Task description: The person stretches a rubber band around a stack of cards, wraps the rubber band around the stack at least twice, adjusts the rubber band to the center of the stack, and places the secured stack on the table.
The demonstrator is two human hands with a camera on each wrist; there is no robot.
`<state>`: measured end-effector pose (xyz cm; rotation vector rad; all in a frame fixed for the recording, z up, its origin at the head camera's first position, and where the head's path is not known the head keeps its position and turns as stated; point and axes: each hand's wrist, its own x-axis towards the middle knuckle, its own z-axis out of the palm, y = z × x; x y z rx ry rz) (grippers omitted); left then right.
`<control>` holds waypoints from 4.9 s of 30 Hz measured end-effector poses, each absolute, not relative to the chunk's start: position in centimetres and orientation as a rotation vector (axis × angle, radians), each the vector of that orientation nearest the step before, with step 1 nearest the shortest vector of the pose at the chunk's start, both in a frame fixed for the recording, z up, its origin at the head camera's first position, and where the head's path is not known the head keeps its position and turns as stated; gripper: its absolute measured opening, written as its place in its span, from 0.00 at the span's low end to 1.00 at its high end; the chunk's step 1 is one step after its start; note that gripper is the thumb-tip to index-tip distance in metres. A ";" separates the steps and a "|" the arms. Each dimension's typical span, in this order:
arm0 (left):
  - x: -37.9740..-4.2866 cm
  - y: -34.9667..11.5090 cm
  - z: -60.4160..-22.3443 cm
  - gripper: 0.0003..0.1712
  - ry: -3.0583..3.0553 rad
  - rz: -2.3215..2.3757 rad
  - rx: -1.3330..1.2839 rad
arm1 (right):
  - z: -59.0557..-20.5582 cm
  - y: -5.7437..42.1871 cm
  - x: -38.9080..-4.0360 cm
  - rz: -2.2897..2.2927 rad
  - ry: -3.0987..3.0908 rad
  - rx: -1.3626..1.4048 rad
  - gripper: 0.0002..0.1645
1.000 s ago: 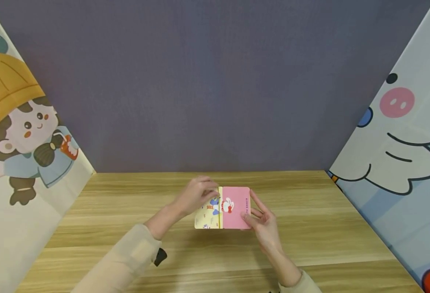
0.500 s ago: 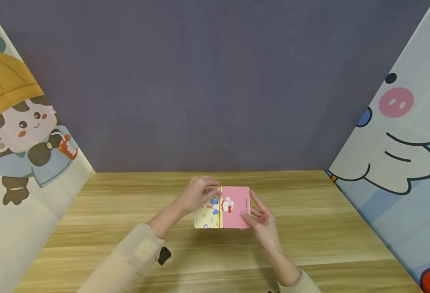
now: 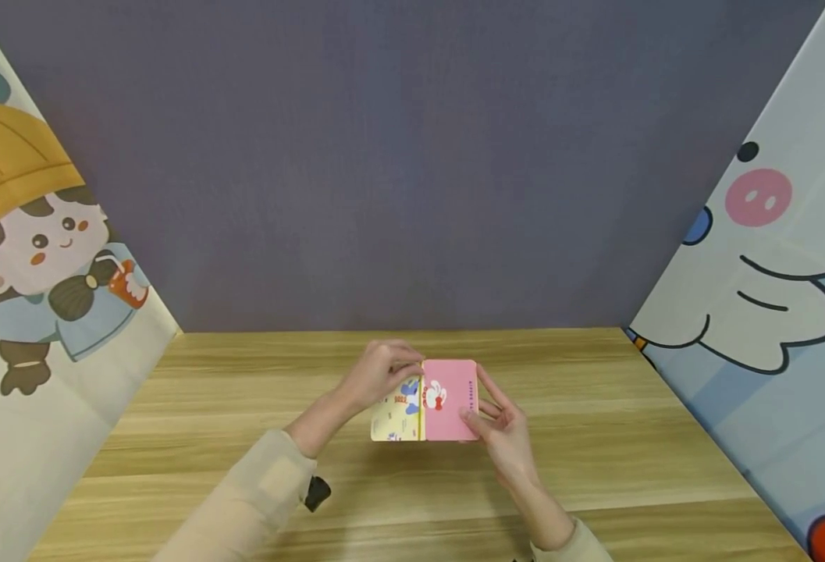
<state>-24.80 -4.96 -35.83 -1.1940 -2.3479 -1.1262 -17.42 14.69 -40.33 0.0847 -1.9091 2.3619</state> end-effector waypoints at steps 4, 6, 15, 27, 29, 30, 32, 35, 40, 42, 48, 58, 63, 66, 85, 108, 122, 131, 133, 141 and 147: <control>-24.7 -4.8 -35.8 0.10 -2.377 -1.070 -1.209 | -40.5 14.6 -17.4 2.365 -1.921 0.121 0.41; -24.7 -4.7 -35.7 0.10 -2.373 -1.045 -1.223 | -40.5 14.6 -17.5 2.370 -1.919 0.112 0.41; -24.5 -4.5 -34.8 0.13 -2.431 -0.947 -1.178 | -40.3 14.7 -17.8 2.380 -1.921 0.047 0.41; -22.2 -4.2 -33.8 0.12 -2.203 -0.901 -0.975 | -39.3 15.0 -18.7 2.423 -1.840 -0.012 0.41; -21.7 -4.2 -33.9 0.11 -2.166 -0.937 -0.949 | -39.1 15.2 -18.8 2.412 -1.837 -0.001 0.40; -21.4 -4.2 -34.0 0.11 -2.145 -0.963 -0.940 | -39.1 15.3 -19.0 2.402 -1.838 0.012 0.40; -20.9 -4.2 -34.3 0.11 -2.106 -1.015 -0.926 | -39.4 15.5 -19.3 2.385 -1.828 0.068 0.40; -20.2 -4.1 -34.8 0.11 -2.061 -1.088 -0.911 | -41.7 16.4 -20.9 2.402 -1.738 0.233 0.40; -19.0 -3.8 -35.7 0.10 -2.040 -1.248 -0.857 | -42.3 16.9 -22.0 2.410 -1.673 0.344 0.40; -18.5 -3.6 -36.3 0.09 -2.029 -1.321 -0.817 | -39.9 16.2 -20.8 2.378 -1.728 0.250 0.40; -17.0 -2.6 -37.4 0.06 -1.956 -1.541 -0.658 | -37.2 15.3 -20.0 2.411 -1.783 0.013 0.40; -15.9 -1.0 -38.5 0.03 -1.896 -1.856 -0.365 | -37.1 15.2 -20.4 2.423 -1.770 -0.028 0.40; -15.4 -0.4 -37.7 0.05 -1.872 -2.073 -0.175 | -37.1 15.2 -20.4 2.439 -1.751 -0.016 0.40; -15.6 -0.1 -37.6 0.07 -1.847 -2.154 -0.096 | -37.2 15.2 -20.4 2.451 -1.736 -0.010 0.40; -17.3 1.1 -40.9 0.13 -1.616 -2.294 -0.038 | -37.7 15.0 -20.0 2.459 -1.709 0.027 0.41; -16.1 0.9 -39.9 0.08 -1.804 -2.388 -0.030 | -37.7 14.7 -19.9 2.475 -1.738 0.008 0.40; -15.1 -2.1 -38.2 0.11 -1.909 -2.158 -0.214 | -39.7 16.0 -20.1 2.449 -1.652 0.342 0.42; -16.3 -3.8 -37.4 0.08 -1.897 -1.968 -0.298 | -38.1 15.7 -19.0 2.466 -1.771 0.051 0.41; -16.7 -4.2 -37.5 0.09 -1.894 -1.923 -0.306 | -38.0 15.7 -18.9 2.477 -1.773 0.028 0.41; -18.4 -5.3 -37.8 0.15 -1.913 -1.820 -0.334 | -38.3 15.8 -18.8 2.467 -1.789 0.016 0.41; -19.5 -5.7 -38.0 0.20 -2.008 -1.827 -0.315 | -38.3 15.9 -18.9 2.464 -1.806 0.001 0.40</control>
